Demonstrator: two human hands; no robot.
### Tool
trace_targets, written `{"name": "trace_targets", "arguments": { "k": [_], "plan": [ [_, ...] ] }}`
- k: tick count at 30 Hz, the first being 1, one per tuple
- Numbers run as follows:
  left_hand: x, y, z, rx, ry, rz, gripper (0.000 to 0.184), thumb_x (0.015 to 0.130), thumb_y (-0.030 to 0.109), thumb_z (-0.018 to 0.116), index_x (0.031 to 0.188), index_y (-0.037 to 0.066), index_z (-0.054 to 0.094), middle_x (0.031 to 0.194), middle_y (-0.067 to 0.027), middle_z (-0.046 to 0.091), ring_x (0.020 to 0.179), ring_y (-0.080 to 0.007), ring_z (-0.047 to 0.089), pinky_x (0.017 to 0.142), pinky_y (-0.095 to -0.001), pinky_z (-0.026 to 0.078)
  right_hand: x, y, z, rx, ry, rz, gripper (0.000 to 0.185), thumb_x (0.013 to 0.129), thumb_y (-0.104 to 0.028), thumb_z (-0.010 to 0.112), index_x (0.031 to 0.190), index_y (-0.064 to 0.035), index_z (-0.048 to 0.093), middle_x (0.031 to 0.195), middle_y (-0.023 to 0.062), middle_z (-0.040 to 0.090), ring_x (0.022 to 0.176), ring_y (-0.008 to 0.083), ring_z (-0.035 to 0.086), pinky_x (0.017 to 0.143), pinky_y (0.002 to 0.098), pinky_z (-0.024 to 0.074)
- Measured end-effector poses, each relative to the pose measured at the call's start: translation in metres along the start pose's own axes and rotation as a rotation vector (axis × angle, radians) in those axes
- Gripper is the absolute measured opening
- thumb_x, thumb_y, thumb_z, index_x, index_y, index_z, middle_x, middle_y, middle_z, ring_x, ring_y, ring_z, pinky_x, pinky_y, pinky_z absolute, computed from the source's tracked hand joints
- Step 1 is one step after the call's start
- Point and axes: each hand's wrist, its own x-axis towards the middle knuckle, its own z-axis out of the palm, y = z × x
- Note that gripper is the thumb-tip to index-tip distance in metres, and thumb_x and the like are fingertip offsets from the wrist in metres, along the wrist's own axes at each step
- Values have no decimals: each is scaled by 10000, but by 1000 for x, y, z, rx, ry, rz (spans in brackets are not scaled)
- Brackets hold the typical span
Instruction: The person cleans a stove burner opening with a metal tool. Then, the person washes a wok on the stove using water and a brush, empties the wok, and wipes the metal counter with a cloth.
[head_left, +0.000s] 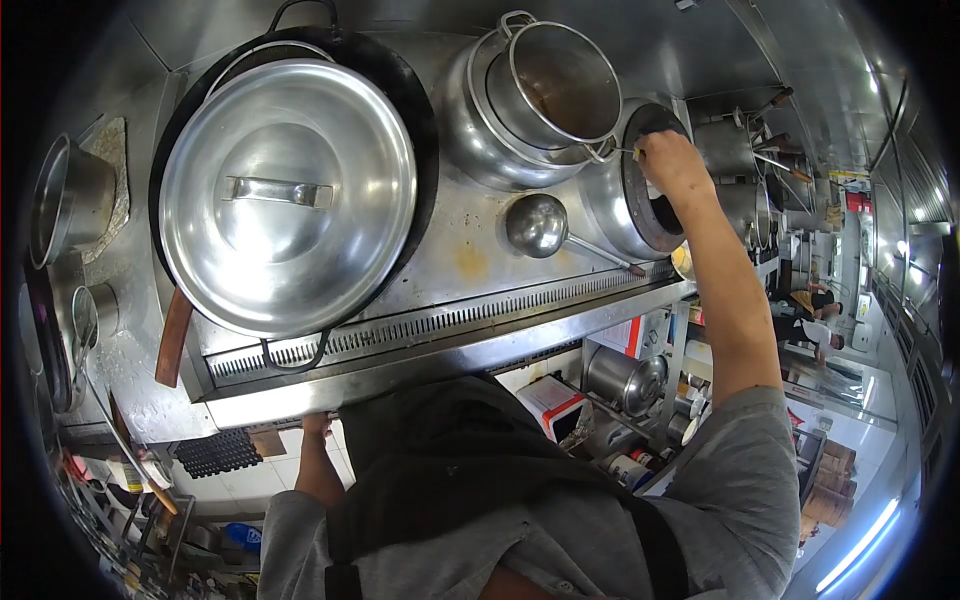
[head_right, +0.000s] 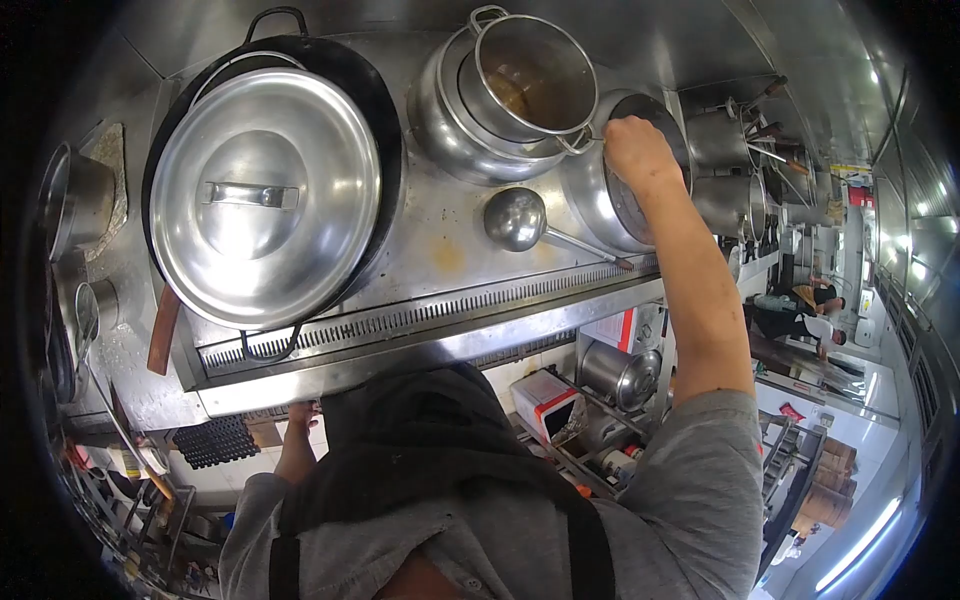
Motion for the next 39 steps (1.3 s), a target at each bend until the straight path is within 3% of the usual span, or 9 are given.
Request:
{"name": "trace_targets", "arguments": {
  "k": [4, 6, 12, 18, 31, 35, 37, 39],
  "plan": [
    [-22, 18, 4, 27, 26, 28, 245, 898, 360, 380, 1056, 227, 511, 718, 40, 518, 596, -118, 499, 609, -392, 416, 1, 5, 2, 38, 94, -23, 205, 783, -91, 473, 846, -48, 663, 853, 210, 627, 848, 357, 617, 761, 440, 498],
    [-23, 20, 2, -59, -6, -69, 227, 895, 316, 400, 1069, 220, 510, 735, 31, 533, 588, -122, 504, 564, -362, 420, -1, 4, 7, 32, 54, -18, 207, 784, -90, 471, 850, -52, 664, 850, 207, 628, 848, 356, 616, 762, 440, 498],
    [-32, 23, 5, -92, 2, -76, 187, 880, 262, 446, 1045, 199, 509, 738, 23, 534, 586, -125, 507, 521, -324, 419, 1, 8, 10, 24, 69, -37, 209, 782, -83, 474, 867, -52, 663, 845, 202, 628, 856, 354, 614, 772, 442, 495],
    [-29, 20, 6, -103, 20, -87, 184, 876, 268, 452, 1017, 173, 521, 812, 5, 556, 646, -139, 525, 568, -346, 431, 2, 4, 1, 27, 16, -14, 202, 772, -78, 488, 873, -42, 659, 899, 210, 623, 887, 354, 608, 784, 436, 492],
    [-11, 8, 10, -127, -39, -105, 178, 878, 329, 458, 960, 184, 522, 752, 26, 520, 641, -140, 517, 584, -358, 424, 13, -15, -14, -85, -48, -57, 186, 765, -63, 490, 826, -14, 658, 881, 213, 633, 872, 350, 619, 775, 428, 501],
    [-16, 12, 16, 1, 8, -98, 177, 887, 310, 467, 1006, 186, 509, 762, 17, 515, 621, -142, 505, 554, -327, 423, 17, -21, -19, -109, -64, -39, 160, 771, -111, 525, 810, -65, 674, 838, 190, 637, 825, 348, 620, 742, 432, 502],
    [-19, 9, 20, -124, 90, -104, 119, 862, 219, 496, 903, 115, 538, 673, -13, 525, 487, -107, 443, 408, -304, 396, 25, -21, -24, -158, -76, -37, 164, 765, -110, 531, 825, -70, 679, 850, 192, 636, 840, 351, 618, 752, 435, 500],
    [-15, 4, 21, -95, 58, -107, 180, 864, 265, 502, 938, 104, 530, 669, -19, 527, 488, -115, 455, 411, -311, 415, 28, -24, -28, -148, -60, -63, 168, 753, -105, 545, 845, -72, 682, 855, 191, 637, 844, 353, 617, 760, 435, 499]
  ]
}}
